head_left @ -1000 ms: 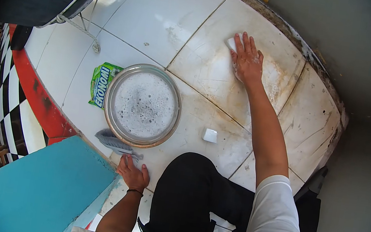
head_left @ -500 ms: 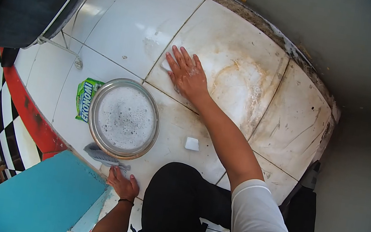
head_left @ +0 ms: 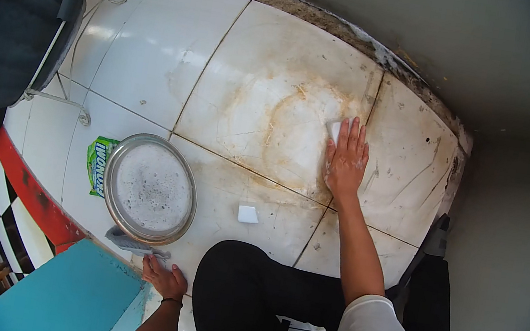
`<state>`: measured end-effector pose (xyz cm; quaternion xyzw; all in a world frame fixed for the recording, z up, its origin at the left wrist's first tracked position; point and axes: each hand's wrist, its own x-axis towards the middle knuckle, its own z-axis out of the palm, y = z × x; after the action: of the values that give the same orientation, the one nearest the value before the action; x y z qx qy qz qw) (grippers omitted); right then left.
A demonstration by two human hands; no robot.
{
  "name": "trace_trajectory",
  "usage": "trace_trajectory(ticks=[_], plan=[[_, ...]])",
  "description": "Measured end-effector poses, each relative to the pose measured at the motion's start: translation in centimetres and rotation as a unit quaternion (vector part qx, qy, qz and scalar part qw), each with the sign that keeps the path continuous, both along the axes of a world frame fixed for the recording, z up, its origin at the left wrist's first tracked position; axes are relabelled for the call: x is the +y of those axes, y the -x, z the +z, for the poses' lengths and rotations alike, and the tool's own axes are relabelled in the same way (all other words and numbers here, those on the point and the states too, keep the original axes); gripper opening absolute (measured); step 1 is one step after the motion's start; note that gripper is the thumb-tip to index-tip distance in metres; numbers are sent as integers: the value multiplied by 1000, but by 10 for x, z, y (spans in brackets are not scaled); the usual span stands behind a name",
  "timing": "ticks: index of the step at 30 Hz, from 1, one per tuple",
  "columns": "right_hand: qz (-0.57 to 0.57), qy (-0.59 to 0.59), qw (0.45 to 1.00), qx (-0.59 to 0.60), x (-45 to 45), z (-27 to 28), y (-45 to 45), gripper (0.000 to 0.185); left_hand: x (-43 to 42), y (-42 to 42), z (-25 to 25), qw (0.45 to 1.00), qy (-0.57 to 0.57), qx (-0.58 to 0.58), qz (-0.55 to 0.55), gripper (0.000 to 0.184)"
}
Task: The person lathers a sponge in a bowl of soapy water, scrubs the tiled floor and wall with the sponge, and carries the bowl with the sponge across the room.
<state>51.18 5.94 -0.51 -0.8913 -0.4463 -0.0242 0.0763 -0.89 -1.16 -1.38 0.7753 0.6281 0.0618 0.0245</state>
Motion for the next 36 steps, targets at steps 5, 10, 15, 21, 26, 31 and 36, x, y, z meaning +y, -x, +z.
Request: trace_trajectory(ticks=[5,10,15,21,26,31,36], plan=[[57,1,995,79,-13,8,75,59,2,-3,2,1000,-6,21,-3,67],[6,-26,1000,-7,88,-17,-69,57,2,-2,1,999,-12,31,0,66],[-127,25,991,40,137,-25,-167,61,2,-1,1,999,-12,36,-5,66],[-75,-35,996,33,12,-4,7,70,2,-2,0,999,-14,34,3,66],[-89,3,992,93,-14,9,44,89,0,3,-1,999,-11,42,-6,67],[-74,16,996,55,88,-4,-82,96,0,0,-1,999,-18,47,-8,67],[-104,61,991,60,136,-2,-136,95,6,-7,3,999,-18,40,-4,66]])
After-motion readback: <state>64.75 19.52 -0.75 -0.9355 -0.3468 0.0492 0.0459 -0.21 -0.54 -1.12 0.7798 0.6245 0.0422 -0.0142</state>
